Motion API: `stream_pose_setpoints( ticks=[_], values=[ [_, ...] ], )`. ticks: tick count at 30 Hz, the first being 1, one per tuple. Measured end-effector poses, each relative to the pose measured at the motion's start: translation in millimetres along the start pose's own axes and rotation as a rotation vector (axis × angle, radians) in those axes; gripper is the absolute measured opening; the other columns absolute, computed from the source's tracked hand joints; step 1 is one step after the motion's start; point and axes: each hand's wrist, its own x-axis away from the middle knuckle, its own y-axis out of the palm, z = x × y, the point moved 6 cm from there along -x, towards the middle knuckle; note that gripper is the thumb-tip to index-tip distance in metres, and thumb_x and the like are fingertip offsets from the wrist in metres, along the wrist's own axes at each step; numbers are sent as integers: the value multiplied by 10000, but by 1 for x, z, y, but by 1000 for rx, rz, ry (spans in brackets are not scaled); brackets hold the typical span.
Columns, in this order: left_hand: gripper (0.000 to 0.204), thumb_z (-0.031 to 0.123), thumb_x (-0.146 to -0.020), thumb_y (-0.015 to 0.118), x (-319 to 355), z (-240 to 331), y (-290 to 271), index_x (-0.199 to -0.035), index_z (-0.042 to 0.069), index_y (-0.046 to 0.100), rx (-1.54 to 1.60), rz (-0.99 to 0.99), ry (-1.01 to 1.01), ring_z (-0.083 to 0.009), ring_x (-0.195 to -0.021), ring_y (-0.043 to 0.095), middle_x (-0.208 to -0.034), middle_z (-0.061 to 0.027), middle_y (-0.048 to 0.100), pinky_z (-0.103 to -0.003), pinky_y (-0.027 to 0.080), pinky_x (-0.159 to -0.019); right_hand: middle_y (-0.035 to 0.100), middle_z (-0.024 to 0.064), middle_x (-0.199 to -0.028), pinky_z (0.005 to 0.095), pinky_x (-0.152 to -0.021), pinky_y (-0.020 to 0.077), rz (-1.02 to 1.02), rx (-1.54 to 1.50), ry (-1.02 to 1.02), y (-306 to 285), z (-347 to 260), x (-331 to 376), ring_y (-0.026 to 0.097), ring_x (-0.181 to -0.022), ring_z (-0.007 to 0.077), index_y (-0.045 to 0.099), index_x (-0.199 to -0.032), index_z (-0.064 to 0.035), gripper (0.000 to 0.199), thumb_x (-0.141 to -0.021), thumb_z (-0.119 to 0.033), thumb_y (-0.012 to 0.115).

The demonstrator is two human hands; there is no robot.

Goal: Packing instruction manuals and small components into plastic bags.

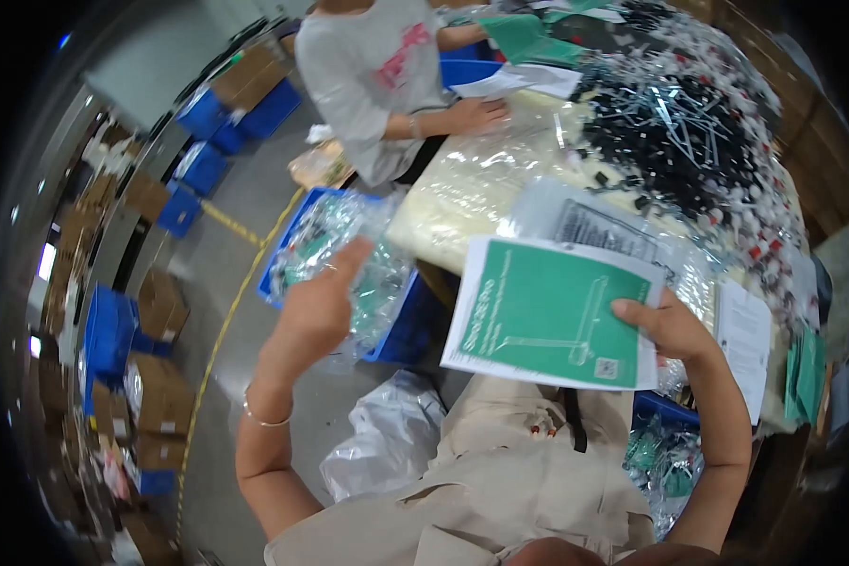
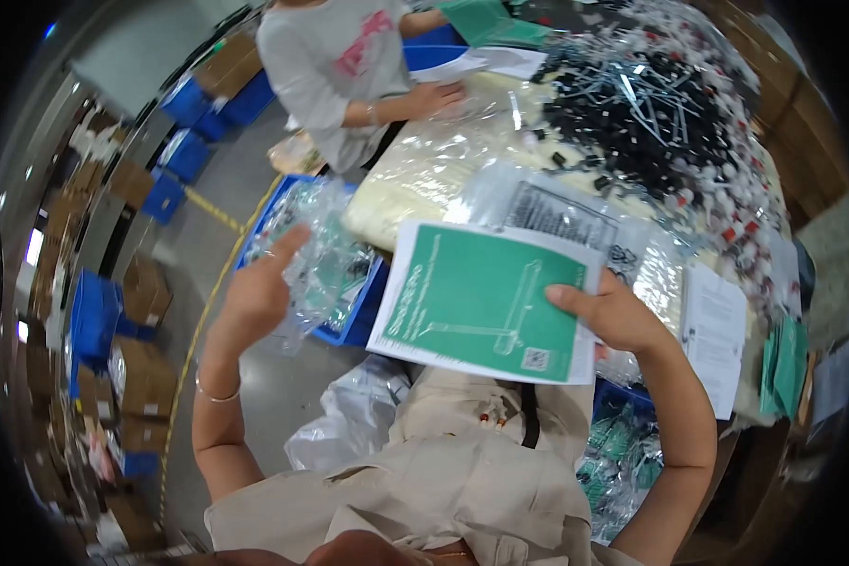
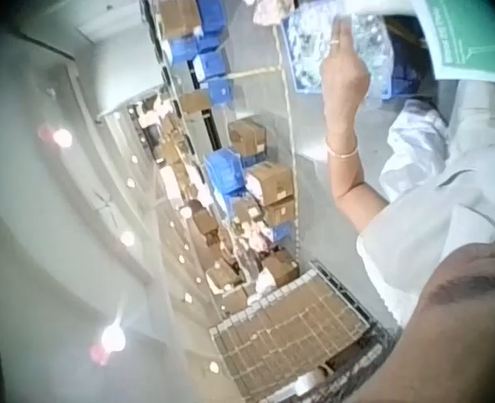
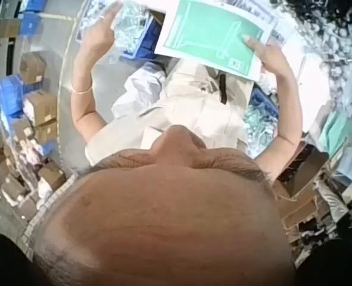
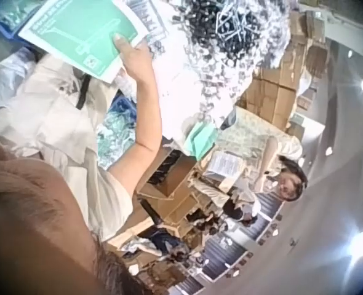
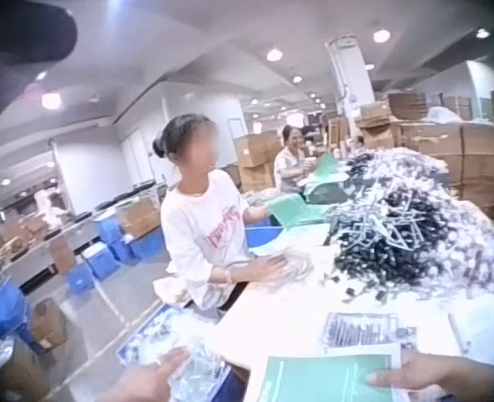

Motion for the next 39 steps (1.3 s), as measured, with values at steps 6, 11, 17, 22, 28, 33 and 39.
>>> stream_pose_setpoints(
  ticks=[6, 11, 17, 22, 28, 33, 39],
  values=[
    [712, -49, -633, 483, 29, 5, 44, -1324, 28, 331, -55, -199, -126, -311, -763, 613, -1389, -123, 349, -390, 488, -577, 589, 75, -683, 237, -349, 407, -462, 240, 218, 92, -8, -52, 532, -446, 107, 537, -1029, 19, 252, -903, -192, 480],
    [761, -30, -624, 496, 35, 23, 70, -1350, 6, 272, -99, -271, -95, -300, -788, 620, -1420, -144, 289, -374, 486, -561, 574, 92, -610, 264, -322, 424, -229, 52, 151, 99, -14, -78, 515, -384, 145, 525, -941, 75, 241, -903, -140, 422],
    [777, 7, -637, 547, 32, 43, 111, -1348, -51, 240, -4, -209, -6, -295, -722, 627, -1430, -197, 242, -376, 480, -528, 595, 161, -632, 296, -371, 473, -469, 325, 135, 129, 5, -89, 584, -448, 204, 540, -817, 100, 273, -870, -97, 359],
    [746, 15, -640, 549, 23, 65, 113, -1322, -73, 259, 34, -220, -28, -315, -687, 631, -1414, -224, 253, -382, 486, -506, 593, 168, -607, 325, -390, 497, -334, 349, 21, 125, 18, -108, 602, -450, 230, 527, -831, 105, 266, -870, -87, 348],
    [723, -4, -661, 512, 21, 72, 123, -1324, -80, 235, 118, -303, -62, -371, -762, 616, -1401, -238, 263, -417, 493, -549, 590, 177, -647, 350, -385, 509, -78, 389, -131, 119, 23, -114, 603, -441, 247, 480, -901, 70, 202, -878, -106, 383],
    [705, -29, -675, 483, 9, 78, 115, -1327, -69, 215, 274, -190, -106, -446, -973, 524, -1382, -261, 267, -452, 487, -678, 601, 184, -558, 354, -355, 487, -524, 749, -15, 152, 61, -124, 597, -416, 254, 578, -660, 75, 218, -771, -10, 410],
    [731, -58, -695, 428, 18, 85, 123, -1377, -27, 167, 382, -142, -30, -391, -919, 563, -1370, -274, 291, -395, 474, -703, 606, 126, -546, 324, -425, 512, -352, 126, -5, 170, 79, -163, 614, -461, 176, 629, -630, -4, 190, -748, -24, 482]
  ],
)
